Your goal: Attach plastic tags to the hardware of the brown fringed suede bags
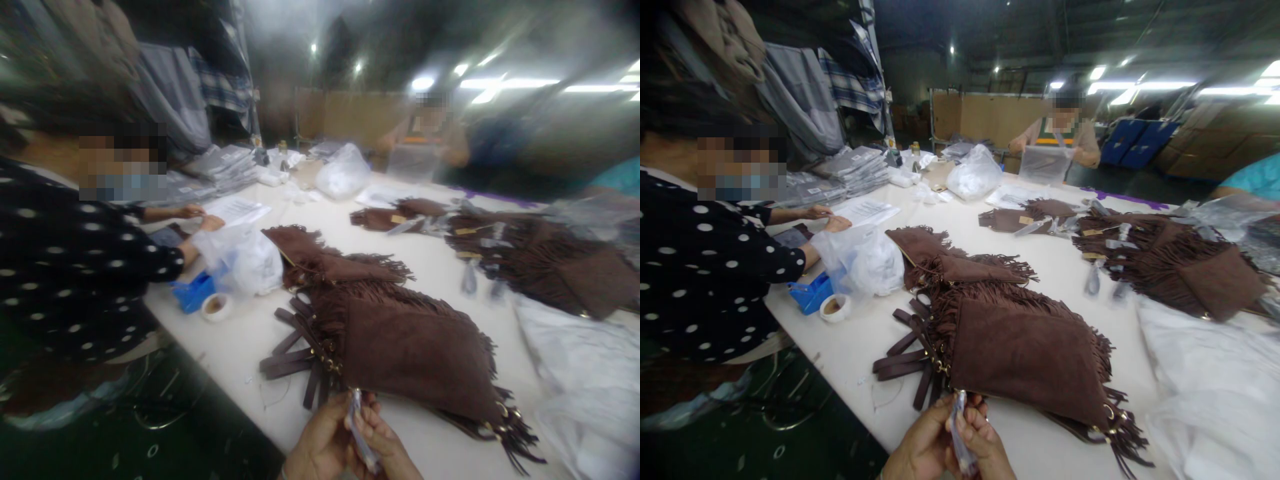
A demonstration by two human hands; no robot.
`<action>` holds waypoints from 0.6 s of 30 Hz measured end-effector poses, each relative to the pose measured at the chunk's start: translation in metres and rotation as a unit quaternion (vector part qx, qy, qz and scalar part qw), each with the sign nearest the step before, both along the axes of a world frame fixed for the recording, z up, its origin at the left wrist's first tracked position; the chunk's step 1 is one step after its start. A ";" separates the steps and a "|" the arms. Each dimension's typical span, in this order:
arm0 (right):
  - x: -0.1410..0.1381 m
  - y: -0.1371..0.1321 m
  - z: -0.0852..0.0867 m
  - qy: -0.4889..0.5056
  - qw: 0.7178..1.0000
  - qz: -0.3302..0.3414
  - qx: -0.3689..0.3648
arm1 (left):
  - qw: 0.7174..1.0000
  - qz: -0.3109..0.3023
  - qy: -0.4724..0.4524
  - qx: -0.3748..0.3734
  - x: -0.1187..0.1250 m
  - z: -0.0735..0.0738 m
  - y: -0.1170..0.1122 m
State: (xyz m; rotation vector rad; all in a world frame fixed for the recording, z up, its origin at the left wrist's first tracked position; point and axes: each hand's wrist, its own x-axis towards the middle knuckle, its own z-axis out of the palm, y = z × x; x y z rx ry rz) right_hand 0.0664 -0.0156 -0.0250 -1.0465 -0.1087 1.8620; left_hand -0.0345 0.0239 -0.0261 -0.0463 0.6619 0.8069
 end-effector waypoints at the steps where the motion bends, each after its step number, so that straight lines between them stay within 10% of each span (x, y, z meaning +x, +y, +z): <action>1: 0.000 0.000 -0.001 0.003 1.000 -0.004 -0.008 | 1.000 -0.003 0.006 0.025 -0.003 0.004 0.001; 13: 0.000 0.001 -0.012 -0.042 0.998 -0.025 0.048 | 0.975 -0.057 0.095 0.193 -0.008 0.032 0.005; 16: 0.007 -0.007 -0.015 -0.150 0.982 -0.037 0.109 | 0.909 -0.126 0.280 0.284 -0.017 0.043 0.003; 18: 0.017 -0.014 -0.011 -0.225 0.964 -0.036 0.136 | 0.809 -0.090 0.459 0.357 -0.032 0.046 0.003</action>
